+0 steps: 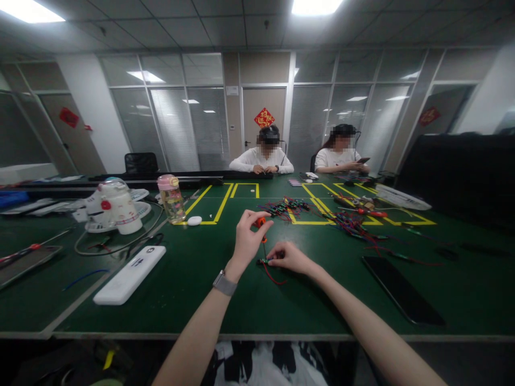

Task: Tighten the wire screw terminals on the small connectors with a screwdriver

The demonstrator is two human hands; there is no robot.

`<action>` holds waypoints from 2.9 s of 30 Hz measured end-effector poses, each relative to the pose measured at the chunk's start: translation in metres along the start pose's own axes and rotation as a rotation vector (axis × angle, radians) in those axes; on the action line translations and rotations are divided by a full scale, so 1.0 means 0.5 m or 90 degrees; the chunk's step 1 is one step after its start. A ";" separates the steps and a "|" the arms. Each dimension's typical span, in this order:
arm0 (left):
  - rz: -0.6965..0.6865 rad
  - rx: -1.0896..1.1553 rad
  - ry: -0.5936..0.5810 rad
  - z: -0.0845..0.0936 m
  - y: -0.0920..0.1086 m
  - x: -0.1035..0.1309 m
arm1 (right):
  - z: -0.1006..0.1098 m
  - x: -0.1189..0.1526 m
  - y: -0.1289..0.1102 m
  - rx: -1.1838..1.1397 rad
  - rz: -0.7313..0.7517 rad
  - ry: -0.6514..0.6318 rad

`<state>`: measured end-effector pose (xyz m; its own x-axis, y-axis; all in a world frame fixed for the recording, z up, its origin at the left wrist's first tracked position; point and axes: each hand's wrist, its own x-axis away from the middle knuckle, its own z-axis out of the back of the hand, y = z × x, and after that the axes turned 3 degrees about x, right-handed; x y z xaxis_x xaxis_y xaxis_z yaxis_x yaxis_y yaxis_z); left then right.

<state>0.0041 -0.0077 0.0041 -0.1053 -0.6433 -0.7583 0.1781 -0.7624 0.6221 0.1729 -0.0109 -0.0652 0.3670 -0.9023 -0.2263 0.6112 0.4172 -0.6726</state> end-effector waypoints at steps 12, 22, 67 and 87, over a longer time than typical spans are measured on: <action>-0.017 0.032 -0.047 -0.003 0.000 -0.001 | -0.001 -0.001 0.006 0.004 0.006 0.001; 0.031 0.075 -0.070 -0.003 0.006 0.001 | 0.000 0.000 0.001 0.004 0.003 0.003; -0.036 -0.016 0.003 0.002 0.010 0.000 | -0.001 0.000 0.001 0.004 0.002 0.005; -0.006 0.001 0.012 0.003 0.004 0.000 | -0.003 -0.001 0.002 0.000 -0.001 0.004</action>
<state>0.0031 -0.0093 0.0058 -0.0881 -0.6350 -0.7675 0.1763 -0.7682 0.6154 0.1725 -0.0102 -0.0668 0.3617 -0.9035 -0.2298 0.6113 0.4159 -0.6733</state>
